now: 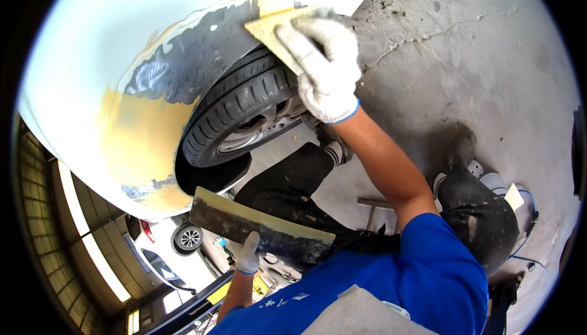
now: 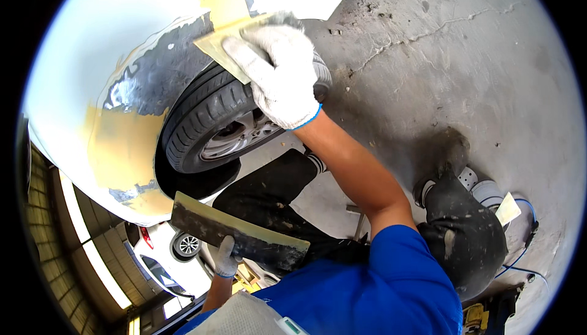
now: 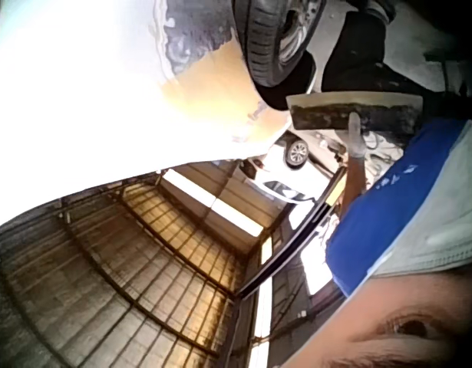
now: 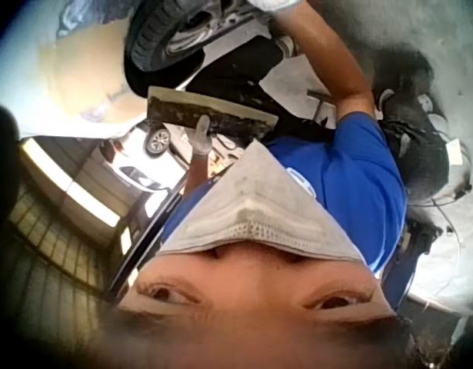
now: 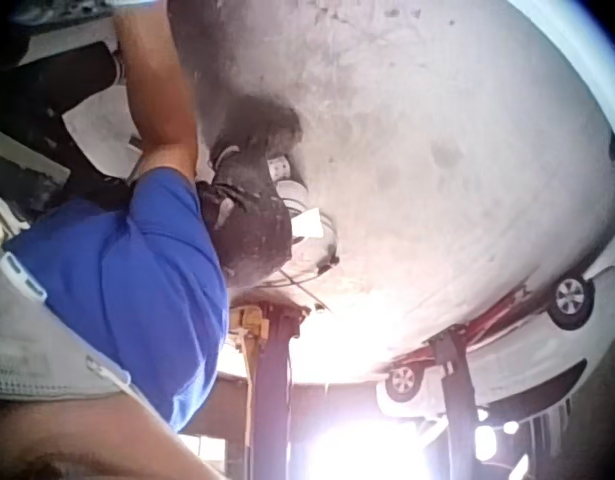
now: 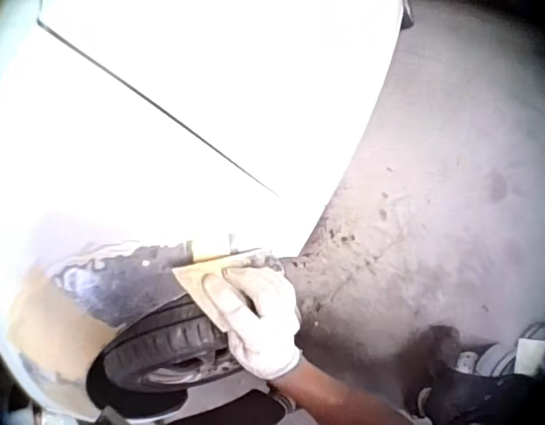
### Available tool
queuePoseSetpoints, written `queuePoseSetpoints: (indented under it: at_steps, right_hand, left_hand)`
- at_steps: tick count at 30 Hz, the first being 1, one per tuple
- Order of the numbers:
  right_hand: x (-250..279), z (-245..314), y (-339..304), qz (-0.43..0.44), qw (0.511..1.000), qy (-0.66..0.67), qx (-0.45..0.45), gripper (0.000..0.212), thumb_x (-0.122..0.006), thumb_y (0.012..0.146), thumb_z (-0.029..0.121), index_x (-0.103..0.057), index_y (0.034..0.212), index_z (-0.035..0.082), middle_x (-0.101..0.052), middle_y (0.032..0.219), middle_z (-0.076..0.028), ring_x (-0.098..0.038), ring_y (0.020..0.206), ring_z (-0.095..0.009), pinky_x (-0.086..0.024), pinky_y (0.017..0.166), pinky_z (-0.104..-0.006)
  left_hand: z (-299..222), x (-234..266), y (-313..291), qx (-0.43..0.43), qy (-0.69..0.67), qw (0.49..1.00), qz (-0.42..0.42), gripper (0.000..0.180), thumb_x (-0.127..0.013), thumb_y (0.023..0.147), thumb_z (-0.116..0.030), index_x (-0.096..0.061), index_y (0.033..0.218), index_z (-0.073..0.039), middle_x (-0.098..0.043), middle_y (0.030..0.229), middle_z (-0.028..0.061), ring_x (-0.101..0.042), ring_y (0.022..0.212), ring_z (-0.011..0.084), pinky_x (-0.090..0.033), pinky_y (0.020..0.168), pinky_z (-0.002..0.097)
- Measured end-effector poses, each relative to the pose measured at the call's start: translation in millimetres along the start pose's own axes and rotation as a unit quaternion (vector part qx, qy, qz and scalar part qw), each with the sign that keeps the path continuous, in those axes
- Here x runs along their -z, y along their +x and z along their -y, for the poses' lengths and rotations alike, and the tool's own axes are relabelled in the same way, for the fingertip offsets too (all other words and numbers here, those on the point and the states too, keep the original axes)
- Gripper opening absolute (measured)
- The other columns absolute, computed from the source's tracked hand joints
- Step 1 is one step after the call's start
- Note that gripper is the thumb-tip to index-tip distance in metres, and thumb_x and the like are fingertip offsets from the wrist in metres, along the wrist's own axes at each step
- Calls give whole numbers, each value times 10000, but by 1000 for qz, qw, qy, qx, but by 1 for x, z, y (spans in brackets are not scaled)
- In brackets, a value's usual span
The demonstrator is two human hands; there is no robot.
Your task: The person applies yellow body filler to the front wheel arch of a white car using a putty knife and a flexible spreader. They repeatedly scoop filler onto the spreader and smooth it over the curved surface around the tire.
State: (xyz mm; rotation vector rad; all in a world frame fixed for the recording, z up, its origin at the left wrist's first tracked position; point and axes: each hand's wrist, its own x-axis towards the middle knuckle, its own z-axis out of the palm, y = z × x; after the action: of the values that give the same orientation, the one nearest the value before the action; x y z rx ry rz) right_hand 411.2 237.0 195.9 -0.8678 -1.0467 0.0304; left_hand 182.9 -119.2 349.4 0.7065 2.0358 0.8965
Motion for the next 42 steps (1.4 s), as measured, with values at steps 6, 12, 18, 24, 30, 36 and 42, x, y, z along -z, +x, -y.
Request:
queuePoseSetpoints:
  at_steps: [6, 12, 18, 24, 30, 36, 42]
  right_hand:
    - [-43, 7, 34, 0, 999, -45, 28, 436, -637, 779, 128, -712, 1196, 229, -606, 1148, -22, -561, 1061, -244, -445, 943, -450]
    - [-12, 27, -5, 89, 996, 17, -10, 453, -652, 772, 104, -714, 1211, 197, -617, 1153, -44, -581, 1028, -258, -469, 923, -444]
    - [-25, 49, 66, 43, 999, -21, 14, 501, -640, 751, 43, -691, 1230, 179, -604, 1173, -68, -559, 1083, -291, -437, 936, -456]
    - [-37, 56, 25, 78, 997, -29, 8, 656, -670, 694, -29, -684, 1311, 194, -589, 1218, -80, -555, 1125, -305, -431, 1004, -459]
    - [1, 75, 16, 140, 990, -10, -36, 603, -638, 729, -27, -683, 1302, 154, -611, 1239, -100, -573, 1100, -300, -442, 1001, -450]
    - [-32, 46, 90, 196, 979, 1, -60, 551, -657, 725, 18, -660, 1237, 220, -557, 1141, -56, -535, 1044, -316, -434, 905, -473]
    - [-20, 65, 11, 104, 994, -18, 0, 558, -646, 775, 12, -678, 1297, 208, -609, 1139, -70, -576, 1055, -292, -453, 955, -468]
  left_hand:
    - [-7, -17, 14, -81, 33, 996, -8, 529, -757, 871, -232, -549, 1295, 5, -656, 1070, 62, -641, 863, 109, -528, 695, 233]
    - [3, -1, 9, -56, 57, 997, -19, 452, -738, 879, -265, -576, 1212, -5, -684, 937, 72, -616, 587, 93, -423, 412, 191]
    - [5, 0, 1, -25, 29, 999, -15, 414, -731, 876, -146, -590, 1239, -5, -665, 1039, 36, -630, 919, 139, -521, 803, 286]
    - [2, 1, 8, -61, -3, 998, 18, 417, -725, 879, -151, -593, 1243, 3, -666, 1121, 62, -639, 1004, 165, -525, 907, 322]
    - [21, 16, 5, -61, -15, 998, 27, 557, -751, 869, -152, -525, 1353, 8, -633, 1228, 86, -615, 1106, 177, -511, 966, 324]
    - [33, 24, 7, -58, -32, 997, 34, 591, -774, 870, -166, -510, 1370, 6, -624, 1244, 84, -607, 1119, 178, -507, 978, 316]
    - [28, 13, 9, -90, -1, 996, 1, 453, -728, 878, -198, -565, 1252, -3, -648, 1031, 53, -596, 807, 108, -442, 645, 240]
